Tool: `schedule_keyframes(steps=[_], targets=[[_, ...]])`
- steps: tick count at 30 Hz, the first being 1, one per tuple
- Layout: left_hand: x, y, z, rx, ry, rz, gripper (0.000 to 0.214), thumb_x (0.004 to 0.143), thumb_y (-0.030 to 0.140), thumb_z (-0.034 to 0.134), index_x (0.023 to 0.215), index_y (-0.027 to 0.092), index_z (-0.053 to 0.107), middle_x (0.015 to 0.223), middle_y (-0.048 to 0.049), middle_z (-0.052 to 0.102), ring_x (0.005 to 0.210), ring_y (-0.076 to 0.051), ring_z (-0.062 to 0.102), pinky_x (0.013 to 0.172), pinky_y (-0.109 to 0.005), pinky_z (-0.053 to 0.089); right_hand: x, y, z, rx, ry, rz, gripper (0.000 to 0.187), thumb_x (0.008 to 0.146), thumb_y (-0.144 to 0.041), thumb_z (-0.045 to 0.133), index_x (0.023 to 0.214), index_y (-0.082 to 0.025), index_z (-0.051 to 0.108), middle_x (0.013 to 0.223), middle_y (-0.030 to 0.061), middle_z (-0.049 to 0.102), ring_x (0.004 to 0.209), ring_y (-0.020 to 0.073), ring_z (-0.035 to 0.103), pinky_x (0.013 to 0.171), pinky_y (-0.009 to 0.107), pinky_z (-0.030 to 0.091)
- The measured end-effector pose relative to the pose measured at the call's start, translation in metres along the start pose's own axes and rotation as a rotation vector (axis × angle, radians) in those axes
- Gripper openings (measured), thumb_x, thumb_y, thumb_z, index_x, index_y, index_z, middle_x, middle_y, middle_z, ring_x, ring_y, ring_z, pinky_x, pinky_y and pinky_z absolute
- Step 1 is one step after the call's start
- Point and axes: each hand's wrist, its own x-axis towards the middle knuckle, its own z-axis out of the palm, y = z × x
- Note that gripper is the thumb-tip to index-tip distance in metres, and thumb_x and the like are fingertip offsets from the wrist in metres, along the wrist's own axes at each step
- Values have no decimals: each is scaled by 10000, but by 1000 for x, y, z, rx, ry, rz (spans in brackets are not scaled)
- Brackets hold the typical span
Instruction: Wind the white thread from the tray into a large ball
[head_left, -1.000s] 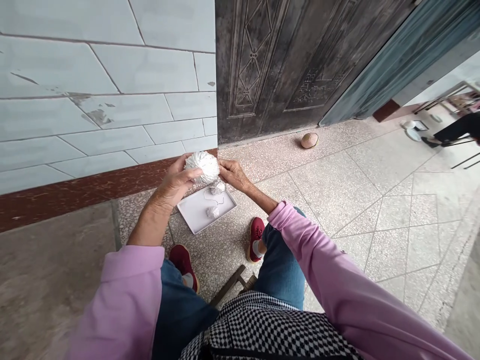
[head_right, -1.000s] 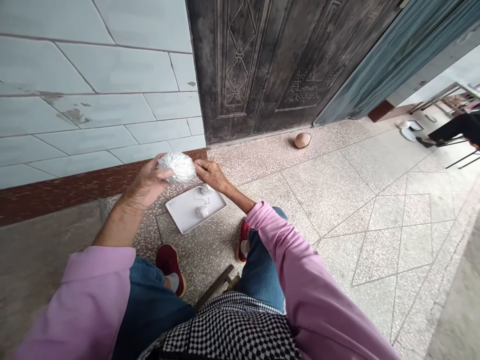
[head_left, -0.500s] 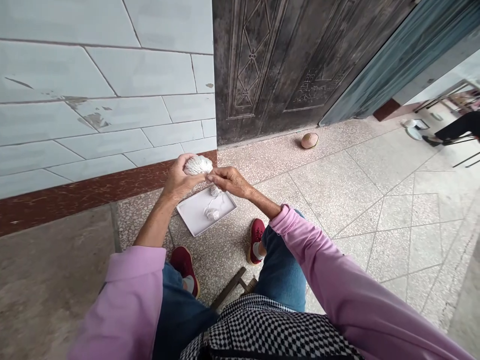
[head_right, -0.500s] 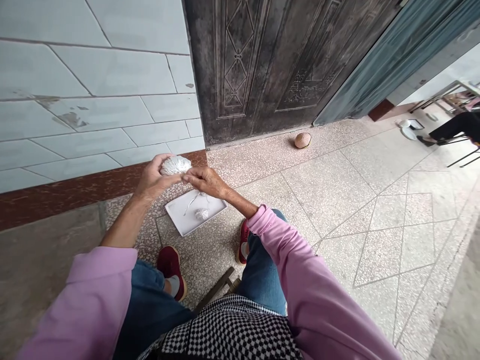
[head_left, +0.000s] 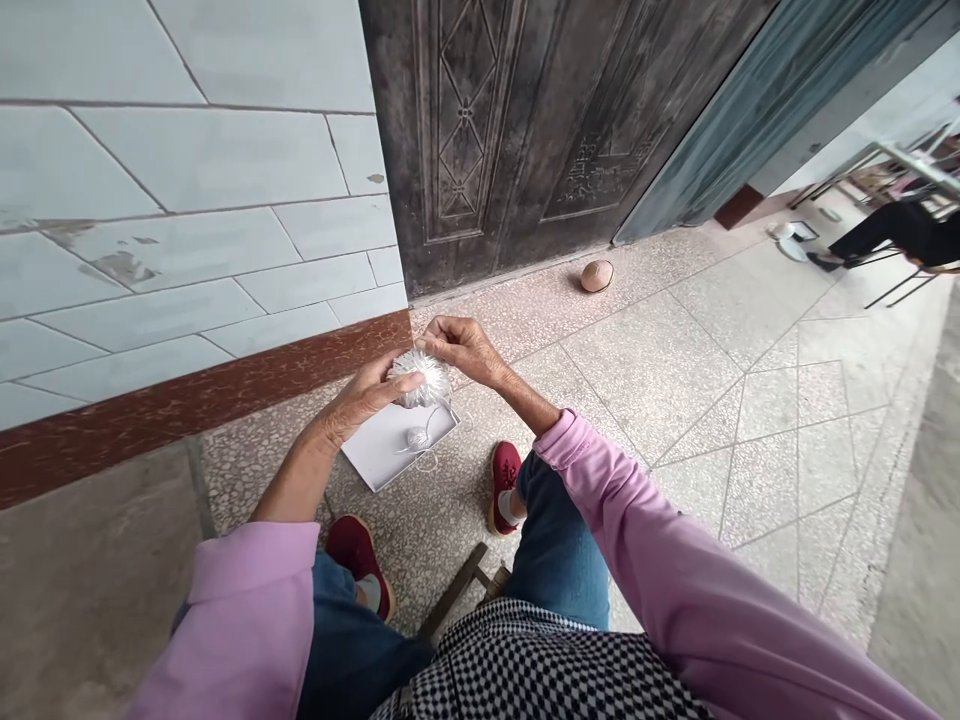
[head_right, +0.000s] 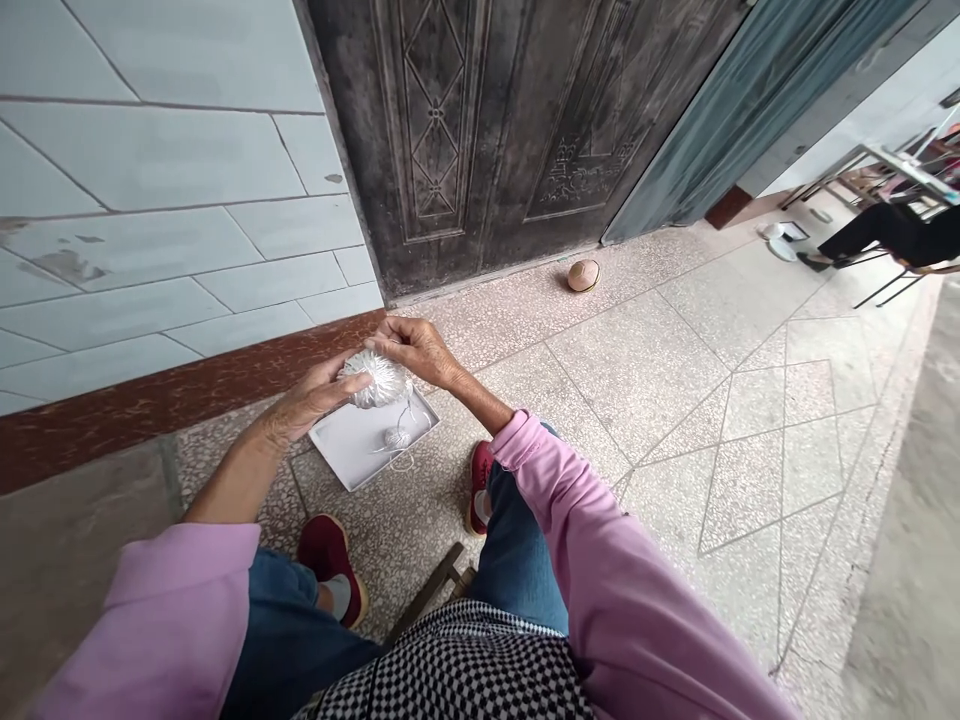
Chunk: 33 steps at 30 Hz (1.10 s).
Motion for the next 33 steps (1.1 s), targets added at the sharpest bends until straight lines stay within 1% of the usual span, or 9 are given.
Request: schedule_keyframes(steps=[4, 9, 11, 16, 20, 24, 27, 30, 33], targets=[[6, -5, 6, 23, -53, -79, 693, 628, 600, 1217, 1189, 273, 976, 1170, -135, 918, 1181, -420, 888, 883, -400, 730, 4, 5, -8, -4, 15, 27, 639, 1245, -443, 978, 814, -252, 546, 791, -44, 486, 784, 149, 409, 723, 325, 372], [3, -2, 7, -151, -79, -143, 773, 593, 513, 1197, 1266, 230, 944, 1152, -145, 897, 959, -348, 843, 777, -399, 694, 12, 13, -12, 48, 25, 13, 661, 1271, -421, 952, 792, -254, 529, 740, -68, 456, 738, 120, 407, 703, 310, 393], [0, 2, 7, -208, -75, -126, 758, 591, 461, 1179, 1268, 230, 929, 1171, -147, 899, 999, -363, 856, 791, -402, 703, 15, 16, -11, 72, 15, 3, 668, 1279, -442, 942, 786, -255, 532, 710, -69, 476, 711, 112, 425, 670, 299, 391], [-6, 9, 4, -239, -79, -46, 703, 606, 395, 1173, 1239, 210, 929, 1268, -178, 921, 1246, -459, 889, 960, -460, 747, 19, 21, -1, 71, -9, 20, 633, 1263, -564, 952, 851, -257, 583, 662, -57, 537, 651, 122, 484, 577, 266, 392], [-8, 7, -1, -288, -82, -33, 705, 637, 403, 1191, 1268, 213, 940, 1220, -159, 933, 1178, -449, 904, 910, -463, 764, 25, 28, 10, 127, -7, 42, 551, 1265, -391, 936, 873, -236, 582, 651, -89, 533, 572, 87, 468, 528, 200, 383], [-4, 1, -2, -329, 22, -8, 726, 641, 424, 1185, 1278, 207, 914, 1199, -130, 916, 1091, -383, 899, 883, -435, 766, 26, 36, 18, 132, -24, 46, 434, 1267, -151, 772, 877, -218, 596, 625, -95, 553, 520, 79, 469, 522, 168, 390], [5, -2, -4, -338, 119, 41, 763, 611, 448, 1174, 1272, 220, 871, 1201, -117, 893, 1097, -352, 871, 911, -423, 748, 20, 38, 22, 45, -48, 29, 425, 1215, -26, 697, 847, -210, 593, 650, -77, 608, 549, 84, 515, 578, 163, 418], [16, -6, -8, -303, 209, 104, 736, 616, 474, 1145, 1231, 250, 808, 1168, -91, 858, 1101, -343, 833, 909, -429, 714, 10, 37, 27, -100, -144, -6, 432, 1241, -36, 707, 845, -192, 629, 712, -51, 653, 640, 101, 581, 670, 190, 448], [25, -10, -15, -170, 340, 120, 786, 551, 437, 1128, 1225, 255, 768, 1151, -60, 832, 1081, -315, 776, 941, -434, 667, 1, 34, 29, -172, -260, -51, 408, 1295, -106, 727, 897, -178, 680, 773, -41, 679, 711, 116, 620, 747, 229, 469]])
